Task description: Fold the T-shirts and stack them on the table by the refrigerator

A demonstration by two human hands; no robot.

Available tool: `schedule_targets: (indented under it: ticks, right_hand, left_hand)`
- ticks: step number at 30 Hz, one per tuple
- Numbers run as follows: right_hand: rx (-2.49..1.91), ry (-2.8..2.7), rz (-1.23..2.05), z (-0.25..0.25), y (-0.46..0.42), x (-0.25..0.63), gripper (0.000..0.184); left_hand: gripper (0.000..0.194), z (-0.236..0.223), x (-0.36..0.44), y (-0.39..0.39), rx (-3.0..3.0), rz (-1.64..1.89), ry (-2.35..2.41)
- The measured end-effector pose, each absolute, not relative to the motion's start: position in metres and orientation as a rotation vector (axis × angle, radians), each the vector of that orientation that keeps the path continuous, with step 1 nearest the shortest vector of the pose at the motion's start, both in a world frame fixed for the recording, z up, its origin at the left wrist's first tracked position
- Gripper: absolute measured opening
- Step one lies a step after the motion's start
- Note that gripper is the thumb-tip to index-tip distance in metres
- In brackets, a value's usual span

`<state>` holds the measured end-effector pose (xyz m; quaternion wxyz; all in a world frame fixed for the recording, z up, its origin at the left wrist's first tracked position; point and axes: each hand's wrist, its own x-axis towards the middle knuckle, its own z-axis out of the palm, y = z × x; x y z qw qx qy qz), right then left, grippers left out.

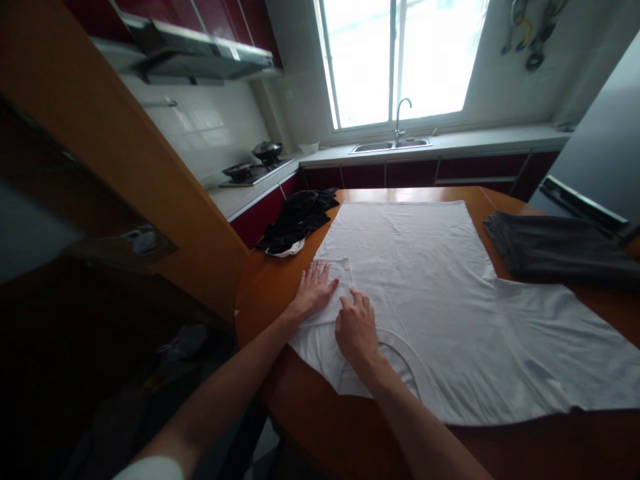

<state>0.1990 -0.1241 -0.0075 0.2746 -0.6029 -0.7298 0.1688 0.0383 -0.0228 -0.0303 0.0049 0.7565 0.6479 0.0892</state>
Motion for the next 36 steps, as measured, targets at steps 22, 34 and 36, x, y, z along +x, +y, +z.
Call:
schedule_targets:
  ticks: [22, 34, 36]
  right_hand:
    - [-1.598, -2.183, 0.524, -0.026, -0.127, 0.192, 0.053]
    - [-1.598, -2.198, 0.519, -0.022, -0.127, 0.194, 0.052]
    - [-1.593, -2.202, 0.512, -0.021, -0.127, 0.195, 0.052]
  left_hand:
    - [0.062, -0.010, -0.079, -0.117, 2.362, 0.157, 1.717]
    - [0.056, -0.008, -0.069, -0.141, 2.467, 0.125, 1.616]
    - [0.056, -0.009, -0.067, -0.141, 2.459, 0.071, 1.636]
